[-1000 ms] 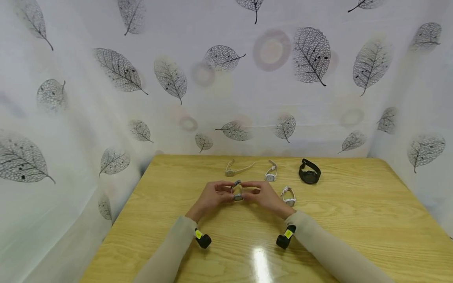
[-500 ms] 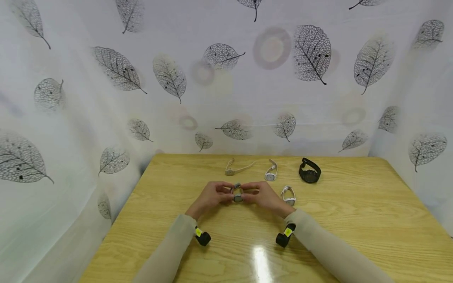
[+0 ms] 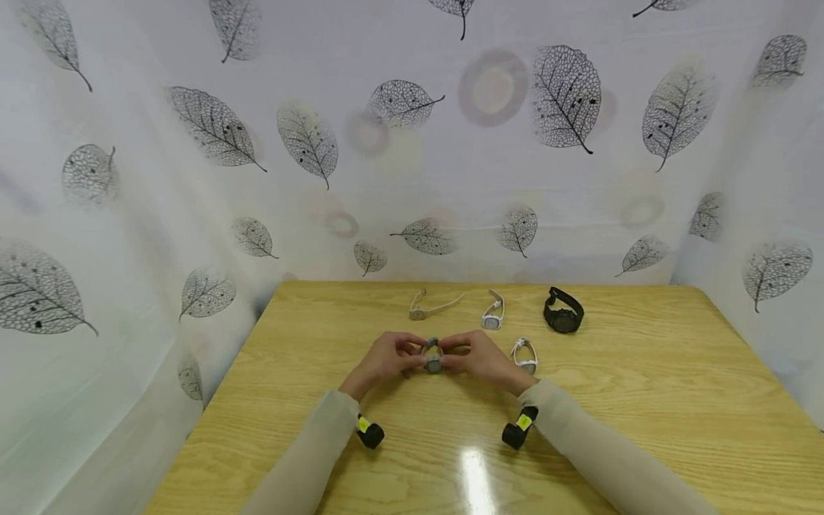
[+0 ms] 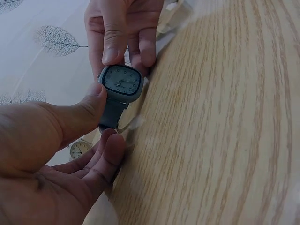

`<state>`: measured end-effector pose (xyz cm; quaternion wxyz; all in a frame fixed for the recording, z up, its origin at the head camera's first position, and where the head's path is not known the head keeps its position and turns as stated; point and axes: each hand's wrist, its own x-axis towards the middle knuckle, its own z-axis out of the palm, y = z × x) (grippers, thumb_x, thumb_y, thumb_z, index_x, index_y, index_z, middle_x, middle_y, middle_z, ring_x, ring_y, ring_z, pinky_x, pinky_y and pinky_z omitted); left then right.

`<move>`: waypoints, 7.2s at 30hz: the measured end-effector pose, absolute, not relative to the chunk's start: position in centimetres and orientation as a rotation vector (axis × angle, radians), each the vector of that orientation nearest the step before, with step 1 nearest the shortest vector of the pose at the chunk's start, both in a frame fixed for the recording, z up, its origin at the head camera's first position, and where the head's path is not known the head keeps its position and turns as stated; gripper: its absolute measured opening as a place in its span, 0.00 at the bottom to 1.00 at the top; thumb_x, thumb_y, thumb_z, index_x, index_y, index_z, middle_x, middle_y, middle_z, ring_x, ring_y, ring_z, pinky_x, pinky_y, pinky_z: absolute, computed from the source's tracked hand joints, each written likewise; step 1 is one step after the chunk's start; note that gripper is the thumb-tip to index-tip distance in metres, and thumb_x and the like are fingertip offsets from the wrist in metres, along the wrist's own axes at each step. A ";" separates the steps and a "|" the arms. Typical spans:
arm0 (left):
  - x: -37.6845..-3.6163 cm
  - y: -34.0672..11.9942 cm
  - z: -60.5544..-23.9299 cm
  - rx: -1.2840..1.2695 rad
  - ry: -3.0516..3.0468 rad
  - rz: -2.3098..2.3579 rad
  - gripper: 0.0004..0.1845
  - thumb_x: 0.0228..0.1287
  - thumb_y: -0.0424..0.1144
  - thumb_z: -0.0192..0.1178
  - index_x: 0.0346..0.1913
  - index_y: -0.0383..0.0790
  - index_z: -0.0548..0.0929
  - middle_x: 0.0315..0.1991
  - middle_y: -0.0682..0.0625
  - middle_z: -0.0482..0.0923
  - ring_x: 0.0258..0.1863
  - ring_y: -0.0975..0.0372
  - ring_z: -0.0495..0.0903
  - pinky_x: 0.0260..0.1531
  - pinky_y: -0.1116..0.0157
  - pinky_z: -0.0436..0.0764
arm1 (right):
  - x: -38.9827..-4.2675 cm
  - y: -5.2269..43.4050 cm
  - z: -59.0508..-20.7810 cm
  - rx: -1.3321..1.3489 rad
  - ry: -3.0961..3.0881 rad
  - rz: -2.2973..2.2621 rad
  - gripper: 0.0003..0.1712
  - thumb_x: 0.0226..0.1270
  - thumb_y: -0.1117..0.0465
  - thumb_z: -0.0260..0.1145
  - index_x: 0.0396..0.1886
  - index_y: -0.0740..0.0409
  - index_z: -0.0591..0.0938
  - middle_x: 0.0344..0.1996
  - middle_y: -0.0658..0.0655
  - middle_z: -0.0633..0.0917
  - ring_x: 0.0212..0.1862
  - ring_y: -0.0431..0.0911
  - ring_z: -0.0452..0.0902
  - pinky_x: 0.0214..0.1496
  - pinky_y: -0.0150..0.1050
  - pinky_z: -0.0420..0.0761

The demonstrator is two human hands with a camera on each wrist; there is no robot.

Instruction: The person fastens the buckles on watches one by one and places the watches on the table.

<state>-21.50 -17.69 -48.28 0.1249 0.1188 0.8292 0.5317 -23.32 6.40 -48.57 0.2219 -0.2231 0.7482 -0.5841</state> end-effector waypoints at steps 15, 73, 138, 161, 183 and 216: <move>-21.4 -17.6 -48.1 0.358 2.473 1.518 0.16 0.64 0.32 0.72 0.54 0.33 0.86 0.36 0.46 0.85 0.27 0.60 0.83 0.28 0.64 0.86 | -23.2 6.1 -48.3 -0.632 2.241 -1.486 0.23 0.72 0.64 0.70 0.64 0.65 0.82 0.62 0.66 0.81 0.42 0.48 0.88 0.40 0.42 0.88; -22.8 -18.0 -47.2 0.235 2.671 1.706 0.34 0.67 0.46 0.72 0.73 0.45 0.73 0.65 0.35 0.73 0.37 0.52 0.87 0.27 0.63 0.85 | -25.1 6.2 -46.0 -0.511 2.397 -1.645 0.34 0.75 0.54 0.68 0.75 0.58 0.70 0.67 0.71 0.74 0.49 0.62 0.85 0.45 0.48 0.89; -29.0 -17.0 -48.6 0.027 2.889 1.515 0.09 0.76 0.35 0.60 0.48 0.36 0.88 0.41 0.45 0.86 0.42 0.55 0.83 0.42 0.59 0.84 | -30.6 1.7 -47.6 -0.252 2.671 -1.427 0.26 0.76 0.58 0.66 0.64 0.73 0.77 0.53 0.69 0.85 0.24 0.49 0.86 0.29 0.39 0.87; -29.3 -16.8 -48.1 -0.017 2.844 1.485 0.11 0.75 0.36 0.61 0.47 0.32 0.89 0.40 0.44 0.86 0.39 0.55 0.83 0.40 0.59 0.84 | -31.2 1.3 -47.9 -0.234 2.760 -1.325 0.21 0.73 0.54 0.69 0.55 0.66 0.80 0.48 0.63 0.88 0.34 0.50 0.85 0.49 0.50 0.85; -29.4 -16.2 -47.6 -0.127 2.956 1.445 0.04 0.62 0.33 0.72 0.31 0.36 0.91 0.25 0.48 0.86 0.24 0.61 0.81 0.31 0.65 0.83 | -31.2 1.2 -47.4 -0.169 2.816 -1.281 0.15 0.70 0.58 0.70 0.49 0.63 0.82 0.44 0.61 0.85 0.32 0.49 0.82 0.47 0.47 0.83; -28.4 -16.2 -47.9 -0.193 2.576 2.029 0.11 0.67 0.29 0.67 0.50 0.28 0.88 0.42 0.38 0.88 0.38 0.54 0.88 0.38 0.63 0.89 | -30.8 1.4 -48.0 -0.368 2.671 -1.696 0.20 0.72 0.66 0.66 0.60 0.67 0.83 0.55 0.63 0.85 0.39 0.51 0.89 0.36 0.39 0.88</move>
